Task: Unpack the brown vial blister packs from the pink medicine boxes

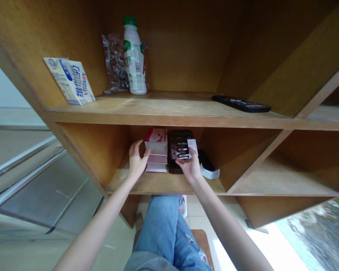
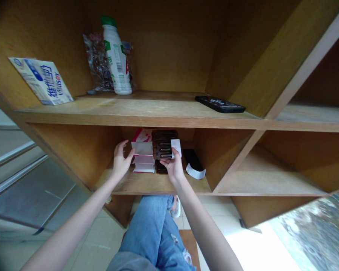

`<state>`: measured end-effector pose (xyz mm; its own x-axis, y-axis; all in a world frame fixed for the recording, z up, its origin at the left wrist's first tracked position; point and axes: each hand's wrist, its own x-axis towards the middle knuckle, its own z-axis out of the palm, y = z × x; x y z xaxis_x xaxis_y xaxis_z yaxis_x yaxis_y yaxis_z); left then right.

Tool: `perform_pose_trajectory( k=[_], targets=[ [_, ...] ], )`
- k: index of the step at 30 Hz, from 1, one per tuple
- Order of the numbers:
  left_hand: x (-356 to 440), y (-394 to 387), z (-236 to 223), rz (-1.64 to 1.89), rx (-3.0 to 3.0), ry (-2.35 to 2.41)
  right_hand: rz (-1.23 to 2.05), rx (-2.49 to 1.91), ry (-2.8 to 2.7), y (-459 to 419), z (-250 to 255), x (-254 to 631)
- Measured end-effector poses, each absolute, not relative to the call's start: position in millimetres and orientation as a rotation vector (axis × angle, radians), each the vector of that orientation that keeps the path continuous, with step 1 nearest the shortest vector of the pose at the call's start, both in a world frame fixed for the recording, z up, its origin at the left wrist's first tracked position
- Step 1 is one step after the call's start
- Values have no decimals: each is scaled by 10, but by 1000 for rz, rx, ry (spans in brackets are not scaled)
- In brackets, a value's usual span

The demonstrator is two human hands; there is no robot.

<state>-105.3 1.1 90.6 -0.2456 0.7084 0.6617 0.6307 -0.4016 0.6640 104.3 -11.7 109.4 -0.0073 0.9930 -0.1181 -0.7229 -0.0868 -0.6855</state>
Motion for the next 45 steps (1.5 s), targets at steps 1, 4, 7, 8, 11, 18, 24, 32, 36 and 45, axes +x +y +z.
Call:
perform_pose_trajectory(
  k=[1,4,7,8,11,18,24,32,36,45],
  targets=[
    [-1018,-87,941,1784,1946,1652,1517,-702,-506,-211,1097,1087],
    [-860,-414,975,1758,2131,1495,1474,-777,-460,-562,1021,1180],
    [-659,-729,864,1484,2335,1316,1444,-891,-434,-959,846,1199],
    [-600,-819,802,1379,2365,1271,1473,-917,-444,-1081,778,1196],
    [-483,-1017,600,1171,2337,1197,1519,-1038,-403,-1356,582,1187],
    [-439,-1110,278,890,2273,1251,1582,-1196,-318,-1419,353,1157],
    [-390,-969,168,846,2277,1489,1605,-1199,-358,-1212,355,1113],
    [-328,-873,103,805,2396,1625,1689,-1470,-795,-965,351,1523],
    [-266,-846,86,819,2405,1693,1597,-1566,-1039,-855,423,1645],
    [-209,-784,125,810,2409,1756,1434,-1644,-1118,-800,396,1917]
  ],
)
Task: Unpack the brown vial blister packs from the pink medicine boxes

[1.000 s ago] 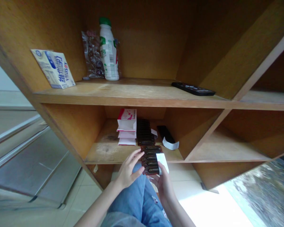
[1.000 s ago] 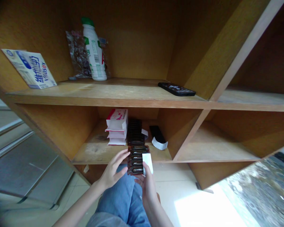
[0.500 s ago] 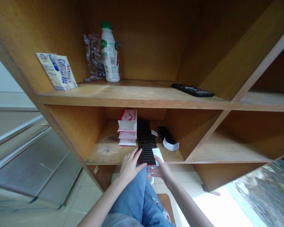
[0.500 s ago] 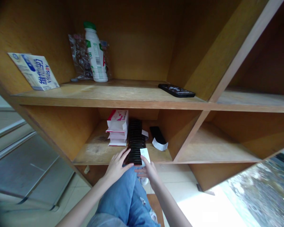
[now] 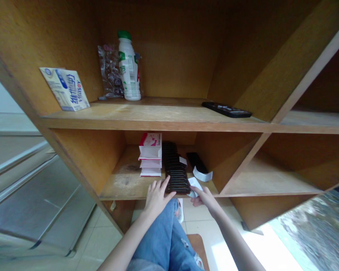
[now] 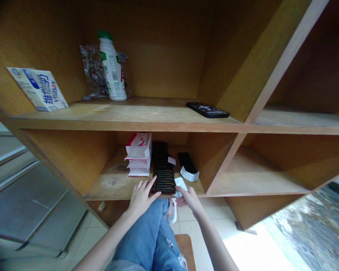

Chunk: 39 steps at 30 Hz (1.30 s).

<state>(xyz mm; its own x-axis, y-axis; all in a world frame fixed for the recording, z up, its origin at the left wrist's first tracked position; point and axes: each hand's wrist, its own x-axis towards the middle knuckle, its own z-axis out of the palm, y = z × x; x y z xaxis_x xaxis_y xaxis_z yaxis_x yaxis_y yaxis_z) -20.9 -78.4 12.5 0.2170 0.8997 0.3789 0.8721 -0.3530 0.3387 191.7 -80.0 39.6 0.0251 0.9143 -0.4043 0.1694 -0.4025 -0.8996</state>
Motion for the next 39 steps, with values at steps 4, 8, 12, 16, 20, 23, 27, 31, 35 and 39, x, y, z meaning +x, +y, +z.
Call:
perform_pose_trajectory(
  k=[4,8,12,16,20,23,27,31,35,39],
  targets=[
    [-206,-798,133,809,2399,1763,1360,-1633,-1108,-825,344,2059],
    [-191,-814,116,830,2392,1795,1245,-1647,-1124,-820,371,2207],
    [-185,-827,73,882,2392,1821,1088,-1596,-1235,-833,364,2326],
    [-138,-830,85,1037,2484,1786,888,-1668,-1505,-836,328,2305],
    [27,-782,188,951,2772,1515,498,-1884,-1699,-803,339,2199],
    [199,-714,266,794,2945,1350,220,-1951,-1702,-806,340,2150],
    [363,-658,316,605,3082,1242,113,-1951,-1606,-844,283,2181],
    [384,-651,334,559,3116,1234,216,-1895,-1432,-808,232,2279],
    [338,-649,347,534,3161,1244,410,-1852,-1492,-720,254,2294],
    [288,-638,337,541,3153,1251,432,-1923,-1584,-673,318,2192]
  ],
)
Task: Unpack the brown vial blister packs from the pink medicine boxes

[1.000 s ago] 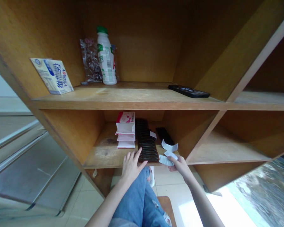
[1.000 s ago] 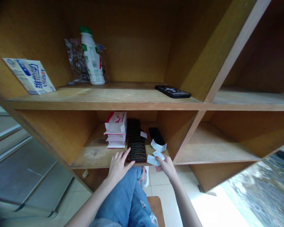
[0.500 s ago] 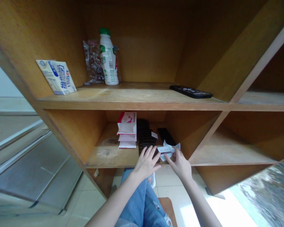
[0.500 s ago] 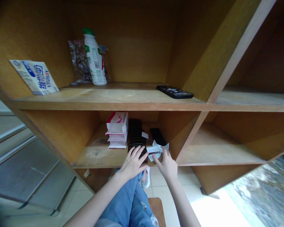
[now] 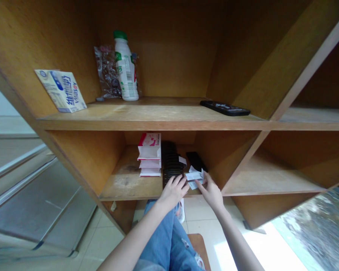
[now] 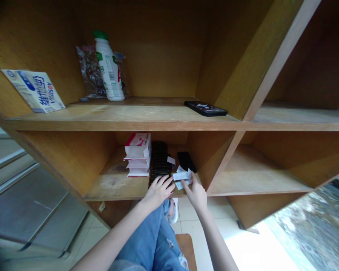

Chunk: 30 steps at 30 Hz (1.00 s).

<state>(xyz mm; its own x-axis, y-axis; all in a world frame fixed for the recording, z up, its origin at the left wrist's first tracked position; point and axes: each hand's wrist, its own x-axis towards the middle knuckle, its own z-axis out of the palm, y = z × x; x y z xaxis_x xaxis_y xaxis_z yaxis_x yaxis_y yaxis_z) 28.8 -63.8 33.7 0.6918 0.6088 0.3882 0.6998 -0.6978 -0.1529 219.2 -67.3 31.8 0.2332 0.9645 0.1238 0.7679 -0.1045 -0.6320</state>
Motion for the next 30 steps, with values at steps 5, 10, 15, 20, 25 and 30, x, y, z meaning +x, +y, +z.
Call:
perform_pose_trajectory(
  k=[5,10,15,20,25,30],
  targets=[
    [254,-611,294,-462,-2618,-1039,402,-1915,-1647,-639,335,2095],
    [255,-673,353,-573,-2675,-1090,31,-1691,-1532,-671,252,2033],
    [117,-761,438,-1127,-2654,-1193,-305,-1498,-1667,-658,228,1874],
    [-235,-638,305,-1905,-2184,-1693,-291,-1500,-1927,-362,310,1760],
    [-484,-491,138,-2414,-1848,-2073,-103,-1636,-2086,121,477,1808],
    [-527,-432,124,-2809,-1519,-2138,272,-1651,-2098,377,527,1858]
  ],
)
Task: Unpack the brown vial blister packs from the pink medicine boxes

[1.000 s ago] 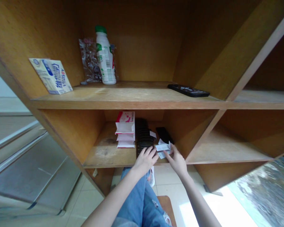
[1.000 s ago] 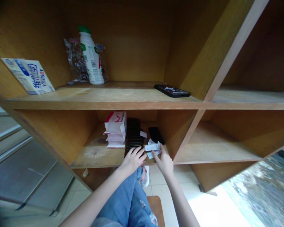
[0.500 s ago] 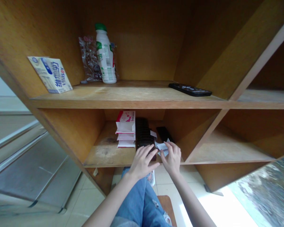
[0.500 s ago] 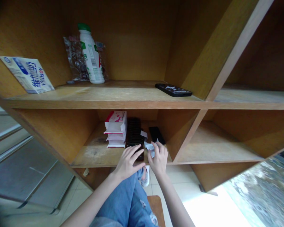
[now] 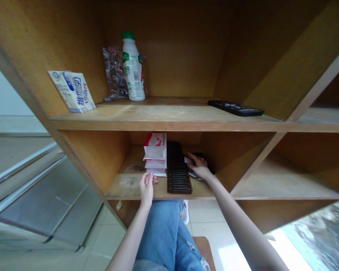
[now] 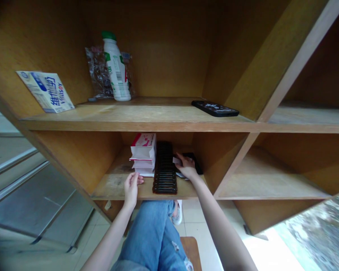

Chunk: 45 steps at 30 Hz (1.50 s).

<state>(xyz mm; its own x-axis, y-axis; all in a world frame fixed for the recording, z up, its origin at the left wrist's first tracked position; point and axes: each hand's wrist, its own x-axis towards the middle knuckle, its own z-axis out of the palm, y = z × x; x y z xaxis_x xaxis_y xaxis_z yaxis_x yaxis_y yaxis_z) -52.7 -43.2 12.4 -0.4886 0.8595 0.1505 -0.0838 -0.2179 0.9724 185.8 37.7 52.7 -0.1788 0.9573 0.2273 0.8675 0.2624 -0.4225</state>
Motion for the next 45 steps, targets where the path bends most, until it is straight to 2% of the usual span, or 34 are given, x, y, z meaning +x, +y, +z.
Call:
perform_pose_trajectory(
  k=[3,9,14,23,29,33,35,39,45],
  targets=[
    [-520,-420,155,1752,944,1344,302,-1634,-2058,401,448,1872],
    [-521,-426,176,1724,965,1340,127,-1578,-1942,372,320,2035],
    [-522,-419,165,1734,947,1337,61,-1529,-1895,279,348,2174],
    [-508,-421,187,1737,940,1352,43,-1379,-1468,221,425,2233],
    [-502,-426,191,1727,953,1347,-8,-1399,-1764,138,420,2183],
    [-515,-407,165,1706,987,1356,-101,-1378,-1590,-142,438,2056],
    [-519,-410,152,1696,1027,1380,0,-1352,-1465,-350,407,1975],
    [-477,-507,168,1544,1274,1486,561,-1519,-1450,-694,279,1830],
    [-295,-707,271,1191,1738,1727,775,-1723,-1647,-705,384,1704]
  ],
)
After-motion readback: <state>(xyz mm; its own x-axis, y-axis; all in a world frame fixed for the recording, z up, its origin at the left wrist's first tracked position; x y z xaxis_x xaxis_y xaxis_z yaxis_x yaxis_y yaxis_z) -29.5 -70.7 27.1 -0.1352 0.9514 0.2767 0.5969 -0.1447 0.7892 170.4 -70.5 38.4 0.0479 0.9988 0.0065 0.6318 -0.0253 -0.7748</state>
